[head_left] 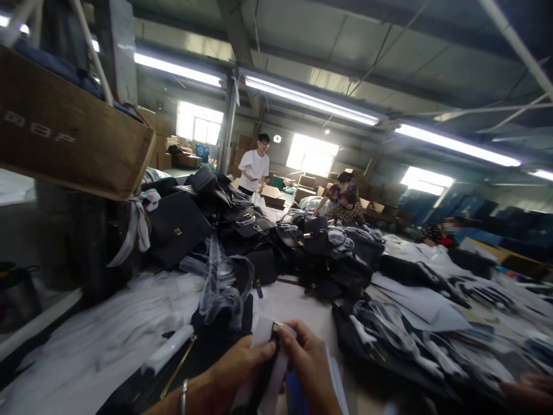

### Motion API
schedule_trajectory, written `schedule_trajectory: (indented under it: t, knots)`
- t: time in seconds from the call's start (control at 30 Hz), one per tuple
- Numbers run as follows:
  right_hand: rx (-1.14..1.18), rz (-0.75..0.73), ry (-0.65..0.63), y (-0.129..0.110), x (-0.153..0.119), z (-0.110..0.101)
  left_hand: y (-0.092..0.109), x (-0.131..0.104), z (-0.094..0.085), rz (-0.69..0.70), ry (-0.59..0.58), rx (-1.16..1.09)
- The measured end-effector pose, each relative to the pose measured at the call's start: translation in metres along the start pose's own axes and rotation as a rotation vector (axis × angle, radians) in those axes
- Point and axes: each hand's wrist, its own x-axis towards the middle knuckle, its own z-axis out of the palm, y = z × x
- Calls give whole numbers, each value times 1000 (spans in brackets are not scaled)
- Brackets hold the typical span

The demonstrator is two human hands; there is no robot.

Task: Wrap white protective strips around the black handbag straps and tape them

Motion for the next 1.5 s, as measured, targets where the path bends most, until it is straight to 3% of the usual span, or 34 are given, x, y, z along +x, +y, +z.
schedule_trajectory:
  t: [0.17,0.5,0.8,0.9,1.03,1.17,1.37,1.5]
  knots:
    - [21,37,2,5,3,-1,5,0,-1,-28,-53,31]
    - [26,24,9,18,7,-2,-3,8,2,26,-31,81]
    - [-79,-16,93,3,-1,1,-9,10,3,19,123,182]
    - [69,-31,14,11,-5,-3,-12,13,3,42,123,210]
    - [387,28,-20,42,-9,-14,-16,14,2,67,87,173]
    - [386,27,-77,63,-10,-21,-17,13,2,51,60,147]
    - [389,25,-367,38,-5,-18,-10,12,4,35,-25,125]
    - [301,-9,-408,25,-1,-15,-14,13,-2,78,-27,118]
